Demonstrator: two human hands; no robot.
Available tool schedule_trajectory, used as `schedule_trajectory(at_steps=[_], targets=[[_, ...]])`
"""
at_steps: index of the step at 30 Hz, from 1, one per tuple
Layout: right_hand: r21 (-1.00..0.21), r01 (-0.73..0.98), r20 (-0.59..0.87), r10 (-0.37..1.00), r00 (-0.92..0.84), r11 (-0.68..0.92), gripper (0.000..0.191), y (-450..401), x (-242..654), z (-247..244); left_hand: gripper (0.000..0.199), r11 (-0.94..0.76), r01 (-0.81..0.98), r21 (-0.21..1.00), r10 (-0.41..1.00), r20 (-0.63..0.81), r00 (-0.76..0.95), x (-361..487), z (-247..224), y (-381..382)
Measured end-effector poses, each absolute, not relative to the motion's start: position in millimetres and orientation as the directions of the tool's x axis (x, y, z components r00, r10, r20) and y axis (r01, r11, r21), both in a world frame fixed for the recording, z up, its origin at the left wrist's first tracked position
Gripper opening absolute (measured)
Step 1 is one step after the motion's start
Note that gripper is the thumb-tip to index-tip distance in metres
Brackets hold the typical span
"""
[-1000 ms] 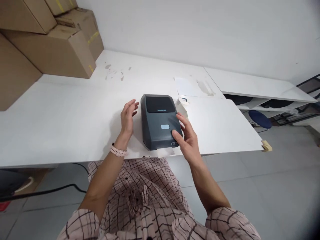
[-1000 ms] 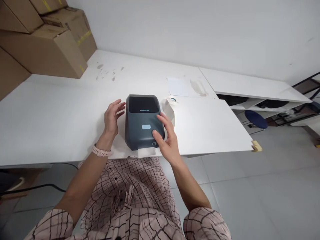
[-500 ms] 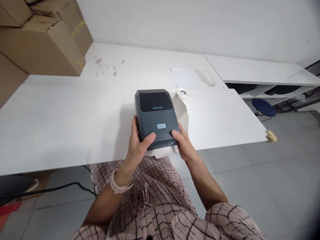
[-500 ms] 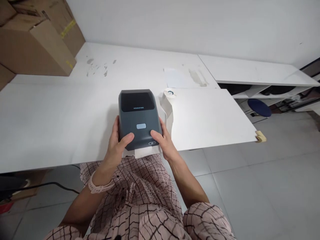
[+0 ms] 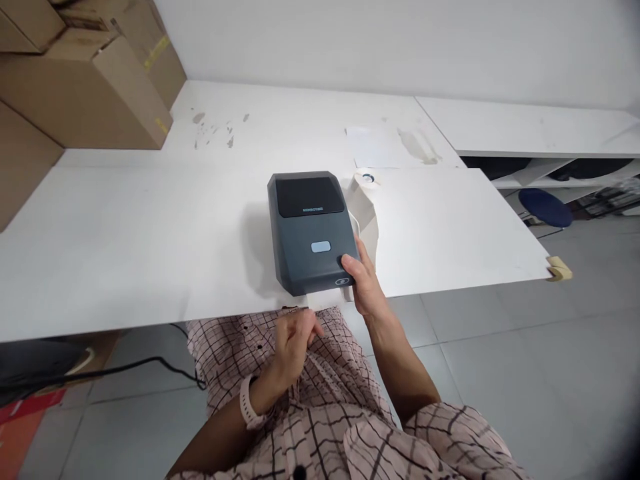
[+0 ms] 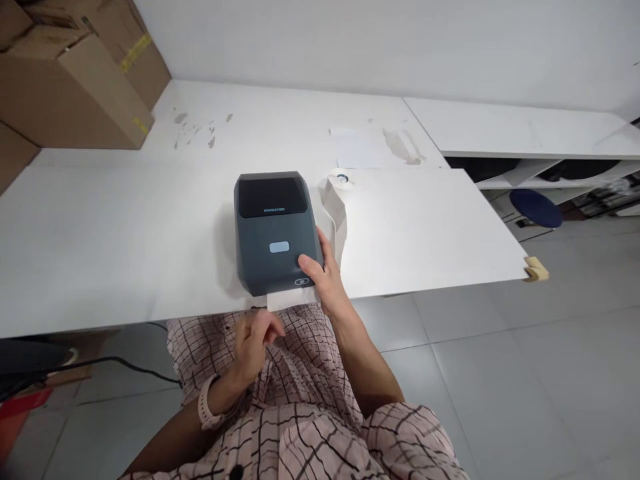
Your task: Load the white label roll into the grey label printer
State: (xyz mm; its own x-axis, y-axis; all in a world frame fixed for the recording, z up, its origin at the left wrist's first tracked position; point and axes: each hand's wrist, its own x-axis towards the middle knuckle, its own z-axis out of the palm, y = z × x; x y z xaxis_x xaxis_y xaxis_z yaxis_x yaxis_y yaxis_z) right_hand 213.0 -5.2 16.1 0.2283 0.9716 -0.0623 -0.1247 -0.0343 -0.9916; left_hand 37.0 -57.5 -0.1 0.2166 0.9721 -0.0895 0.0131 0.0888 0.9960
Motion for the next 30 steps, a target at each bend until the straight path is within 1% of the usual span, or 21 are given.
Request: schedule_trajectory(at_steps=[2,3,5,7,10,13,15,18,21,23,26,30], targets=[[-0.99,-0.133,-0.071,0.972,0.224,-0.042,0.09,-4.4,213.0,17.0,0.066,0.227,-0.038,0.973,0.925,-0.203,0.32,45.4,10.1,-48.5],[-0.989,-0.139,-0.078,0.973,0.218,-0.048,0.09,-4.1,213.2,18.1,0.067,0.272,-0.053,0.961,0.911,-0.239,0.336,49.8,15.3,-43.5],[-0.987,-0.151,-0.089,0.973,0.211,-0.058,0.091,-3.7,213.4,20.7,0.067,0.305,-0.053,0.951,0.904,-0.272,0.328,56.4,22.6,-36.6],[-0.985,-0.163,-0.09,0.974,0.21,-0.056,0.09,-4.2,213.2,22.2,0.068,0.285,-0.02,0.958,0.918,-0.267,0.295,58.2,24.0,-34.9],[-0.983,-0.176,-0.093,0.972,0.216,-0.055,0.089,-6.5,212.5,22.8,0.067,0.17,0.086,0.982,0.944,-0.187,0.271,52.1,18.8,-35.7],[-0.991,-0.124,-0.069,0.967,0.246,-0.039,0.089,-6.7,212.5,28.8,0.064,0.055,0.173,0.983,0.933,-0.112,0.342,43.0,14.8,-32.3],[-0.999,-0.042,-0.002,0.97,0.245,0.008,0.09,-2.4,213.6,38.6,0.063,0.038,0.172,0.984,0.909,-0.105,0.402,39.0,14.3,-28.3],[-0.997,0.054,0.066,0.982,0.176,0.058,0.096,11.9,217.5,56.6,0.063,0.054,0.152,0.987,0.89,-0.117,0.44,37.1,13.3,-24.3],[-0.997,0.071,0.029,0.996,0.083,0.023,0.106,28.2,222.9,68.4,0.064,0.063,0.151,0.987,0.89,-0.124,0.44,37.6,10.0,-23.4],[-0.998,0.066,0.021,0.999,0.043,0.018,0.11,35.3,225.5,71.5,0.063,0.057,0.144,0.988,0.885,-0.117,0.45,38.9,7.4,-23.2],[-0.996,0.078,0.04,0.998,0.042,0.036,0.11,38.9,227.3,72.7,0.063,0.05,0.12,0.992,0.886,-0.099,0.452,41.6,4.1,-23.3],[-0.996,0.089,0.021,0.996,0.081,0.014,0.107,34.1,229.6,65.9,0.06,0.055,0.061,0.997,0.894,-0.077,0.441,38.0,2.4,-28.2]])
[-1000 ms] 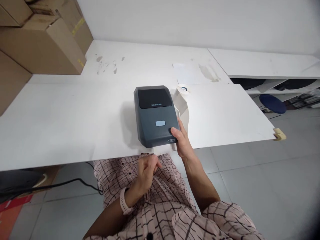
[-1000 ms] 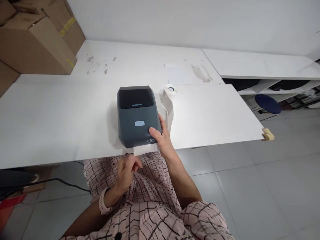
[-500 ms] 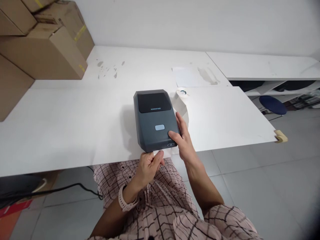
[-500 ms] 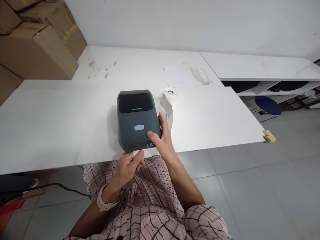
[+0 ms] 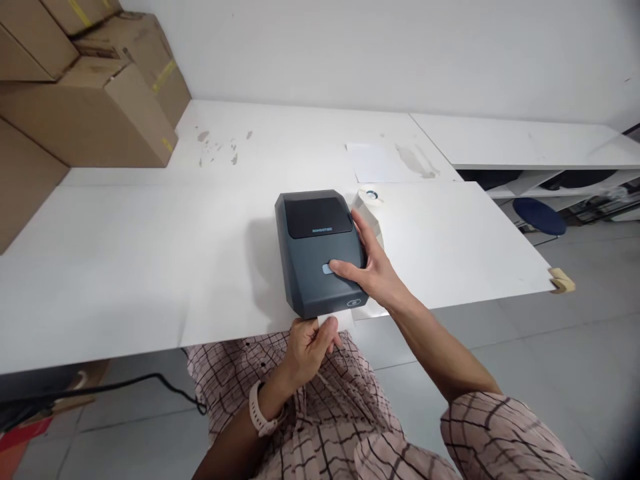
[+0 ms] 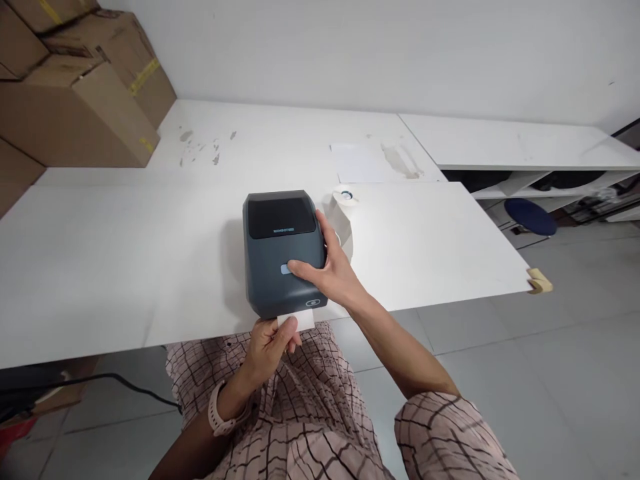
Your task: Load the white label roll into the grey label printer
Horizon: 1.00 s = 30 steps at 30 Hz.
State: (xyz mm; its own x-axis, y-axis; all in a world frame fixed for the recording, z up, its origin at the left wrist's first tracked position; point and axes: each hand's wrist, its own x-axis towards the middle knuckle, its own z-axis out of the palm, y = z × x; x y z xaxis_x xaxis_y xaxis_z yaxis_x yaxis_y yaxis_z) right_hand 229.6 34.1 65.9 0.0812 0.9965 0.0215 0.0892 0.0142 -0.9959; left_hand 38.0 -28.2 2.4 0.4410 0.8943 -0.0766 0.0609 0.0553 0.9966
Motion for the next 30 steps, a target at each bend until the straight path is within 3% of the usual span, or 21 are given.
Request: schedule_trajectory(at_steps=[3,5,8,10,11,12,13,18,21,27,30], targets=[[-1.0,0.013,0.025,0.993,0.119,0.023,0.083,22.0,231.1,48.5,0.054,-0.004,-0.007,1.0,0.946,0.006,0.325,23.2,6.0,-31.1],[-0.998,-0.05,0.029,0.985,0.169,0.038,0.069,10.1,230.8,35.7,0.047,-0.086,-0.038,0.996,0.987,0.09,0.134,9.2,13.1,-26.1],[-0.992,-0.035,0.109,0.968,0.228,0.12,0.062,-4.6,231.3,28.9,0.048,-0.185,-0.052,0.981,0.967,0.173,-0.188,-9.7,30.7,1.0],[-0.976,0.047,0.22,0.948,0.229,0.215,0.062,-4.9,235.3,36.8,0.044,-0.207,-0.044,0.977,0.945,0.188,-0.269,-16.0,43.2,31.5],[-0.961,0.09,0.274,0.936,0.221,0.26,0.062,-1.0,238.7,43.6,0.032,-0.215,-0.064,0.975,0.941,0.189,-0.282,-16.2,48.2,48.7],[-0.946,0.126,0.318,0.925,0.208,0.297,0.064,5.4,242.8,51.7,0.018,-0.213,-0.079,0.974,0.942,0.183,-0.282,-14.4,51.8,65.8],[-0.933,0.153,0.351,0.917,0.191,0.326,0.065,13.7,247.1,60.4,0.021,-0.194,-0.082,0.978,0.955,0.169,-0.245,-10.8,53.9,81.8],[-0.884,0.228,0.444,0.886,0.132,0.409,0.073,63.7,258.4,98.4,0.087,0.087,-0.067,0.994,0.985,-0.075,0.153,16.5,42.5,126.6],[-0.867,0.252,0.466,0.879,0.099,0.431,0.077,91.3,255.5,110.5,0.106,0.075,-0.044,0.996,0.963,-0.061,0.261,21.7,26.8,129.4],[-0.834,0.305,0.497,0.866,0.055,0.459,0.098,153.3,258.8,113.8,0.112,0.005,-0.011,1.0,0.951,-0.001,0.309,15.1,14.0,129.1],[-0.754,0.457,0.553,0.831,0.054,0.472,0.094,165.6,255.6,115.0,0.108,0.009,-0.029,1.0,0.953,0.0,0.303,16.8,20.1,128.0]])
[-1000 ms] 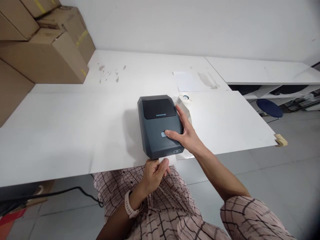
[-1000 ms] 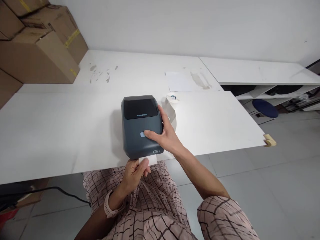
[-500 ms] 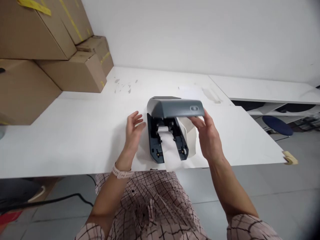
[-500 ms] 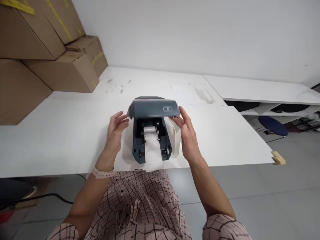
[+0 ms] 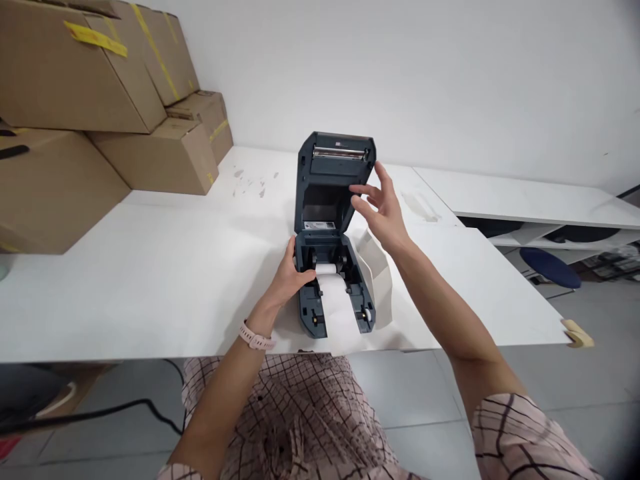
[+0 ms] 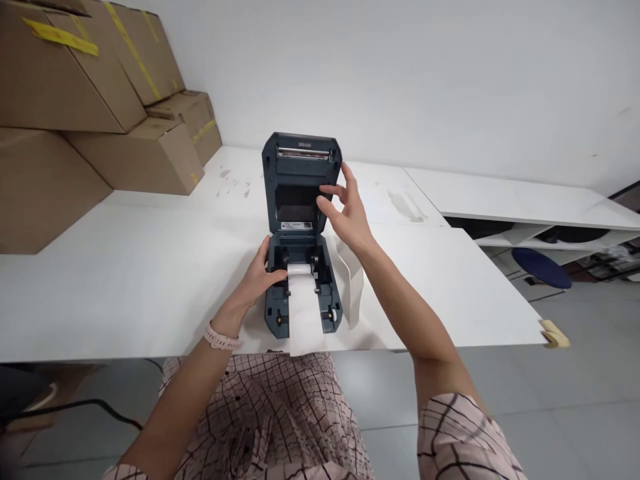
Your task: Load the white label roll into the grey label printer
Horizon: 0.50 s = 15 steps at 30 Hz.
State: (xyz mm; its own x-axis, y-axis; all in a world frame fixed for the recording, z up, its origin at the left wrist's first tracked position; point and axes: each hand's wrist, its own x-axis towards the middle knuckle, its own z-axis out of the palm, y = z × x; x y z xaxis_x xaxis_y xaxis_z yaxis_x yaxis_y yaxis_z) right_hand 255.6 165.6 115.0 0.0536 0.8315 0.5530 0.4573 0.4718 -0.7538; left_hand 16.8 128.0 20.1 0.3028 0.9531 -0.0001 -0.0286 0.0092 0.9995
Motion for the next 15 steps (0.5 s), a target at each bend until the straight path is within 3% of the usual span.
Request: schedule_trajectory(at_steps=[4,7,9,12,15], targets=[[-0.379,0.809,0.737,0.676,-0.03,0.45,0.068,148.5,238.1,116.1,0.103,0.007,-0.062,0.998,0.957,0.011,0.289,19.8,28.2,125.9],[-0.142,0.891,0.71,0.672,-0.212,0.431,0.036,132.7,226.7,112.7,0.103,-0.013,-0.083,0.996,0.965,0.035,0.262,21.1,28.1,126.6],[-0.045,0.874,0.539,0.749,-0.386,0.483,0.031,127.9,221.0,108.7,0.103,-0.02,-0.085,0.996,0.969,0.04,0.245,21.5,25.4,127.9],[0.034,0.822,0.085,0.818,-0.57,0.569,0.029,128.2,210.4,101.9,0.104,-0.024,-0.079,0.997,0.971,0.043,0.235,20.9,20.5,130.1],[-0.039,0.768,-0.253,0.737,-0.626,0.639,0.027,134.6,200.0,99.8,0.105,-0.025,-0.064,0.998,0.97,0.04,0.24,19.6,17.7,131.7]])
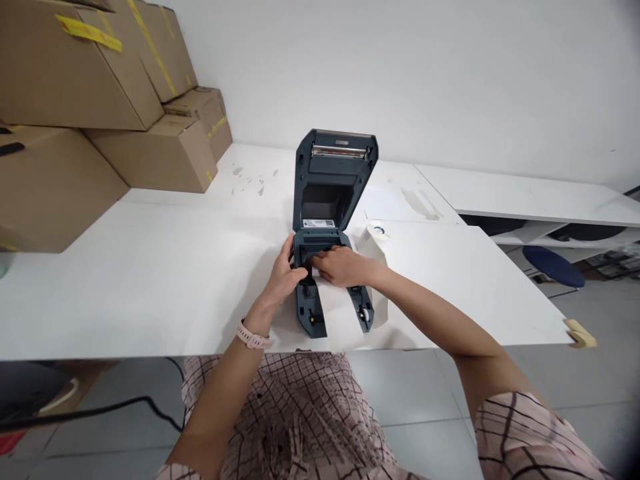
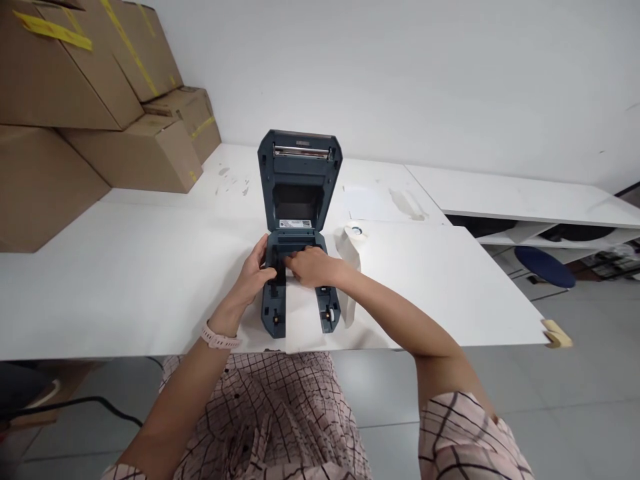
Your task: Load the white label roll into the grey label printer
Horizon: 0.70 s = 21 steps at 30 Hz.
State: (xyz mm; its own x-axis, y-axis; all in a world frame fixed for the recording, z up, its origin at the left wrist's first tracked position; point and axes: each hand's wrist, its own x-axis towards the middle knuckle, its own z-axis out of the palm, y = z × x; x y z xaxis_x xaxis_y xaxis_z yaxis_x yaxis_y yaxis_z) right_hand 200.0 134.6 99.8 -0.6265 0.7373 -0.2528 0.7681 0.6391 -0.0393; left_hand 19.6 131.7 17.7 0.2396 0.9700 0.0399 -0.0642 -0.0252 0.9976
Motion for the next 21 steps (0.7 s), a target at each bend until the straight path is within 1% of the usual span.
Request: schedule_trajectory(at_steps=[1,2,4,6,7,8,10,11,12,14,16,17,19,21], targets=[[-0.112,0.743,-0.297,0.691,-0.659,0.66,0.027,137.4,199.1,101.6,0.104,-0.035,-0.065,0.997,0.969,0.049,0.243,19.1,17.7,132.0],[-0.211,0.707,-0.311,0.64,-0.703,0.675,0.028,139.9,200.9,105.0,0.104,-0.045,-0.069,0.997,0.967,0.06,0.249,18.7,18.1,132.1],[-0.455,0.595,-0.262,0.539,-0.8,0.662,0.032,141.3,214.7,115.0,0.103,-0.055,-0.073,0.996,0.962,0.073,0.263,17.9,19.7,131.9],[-0.677,0.442,-0.124,0.501,-0.856,0.589,0.039,133.3,243.6,125.4,0.103,-0.036,-0.063,0.997,0.961,0.052,0.271,17.2,21.4,131.0],[-0.76,0.355,-0.032,0.514,-0.857,0.544,0.042,124.8,262.8,128.7,0.103,-0.021,-0.052,0.998,0.962,0.034,0.27,17.0,21.9,130.4],[-0.818,0.277,0.064,0.558,-0.827,0.504,0.043,113.5,284.2,129.7,0.103,-0.008,-0.042,0.999,0.963,0.019,0.269,16.8,22.0,129.9],[-0.887,0.121,0.247,0.678,-0.692,0.446,0.039,85.9,328.6,123.8,0.102,-0.001,-0.034,0.999,0.964,0.01,0.265,17.0,21.2,129.1],[-0.899,0.095,0.309,0.774,-0.552,0.427,0.037,72.1,349.0,116.9,0.102,-0.005,-0.037,0.999,0.964,0.015,0.265,17.4,20.5,128.9],[-0.907,0.089,0.344,0.848,-0.402,0.411,0.038,60.1,366.7,107.5,0.102,-0.012,-0.043,0.999,0.965,0.023,0.263,17.9,19.8,128.9],[-0.934,0.116,0.328,0.939,-0.097,0.339,0.047,45.9,391.1,83.1,0.101,-0.033,-0.055,0.998,0.966,0.046,0.254,19.1,19.5,129.0],[-0.956,0.139,0.279,0.949,0.144,0.26,0.06,47.2,399.6,53.6,0.101,-0.046,-0.055,0.997,0.967,0.058,0.249,19.8,20.6,129.4],[-0.964,0.139,0.253,0.941,0.224,0.226,0.065,52.5,398.8,38.3,0.102,-0.047,-0.051,0.998,0.967,0.058,0.248,19.8,21.3,129.7],[-0.979,0.111,0.197,0.934,0.298,0.171,0.07,66.8,391.6,9.7,0.103,-0.045,-0.039,0.998,0.965,0.054,0.256,19.2,22.2,130.3],[-0.991,0.069,0.129,0.949,0.288,0.114,0.071,79.0,383.9,-12.0,0.102,-0.052,-0.032,0.998,0.963,0.059,0.264,17.9,21.5,131.0]])
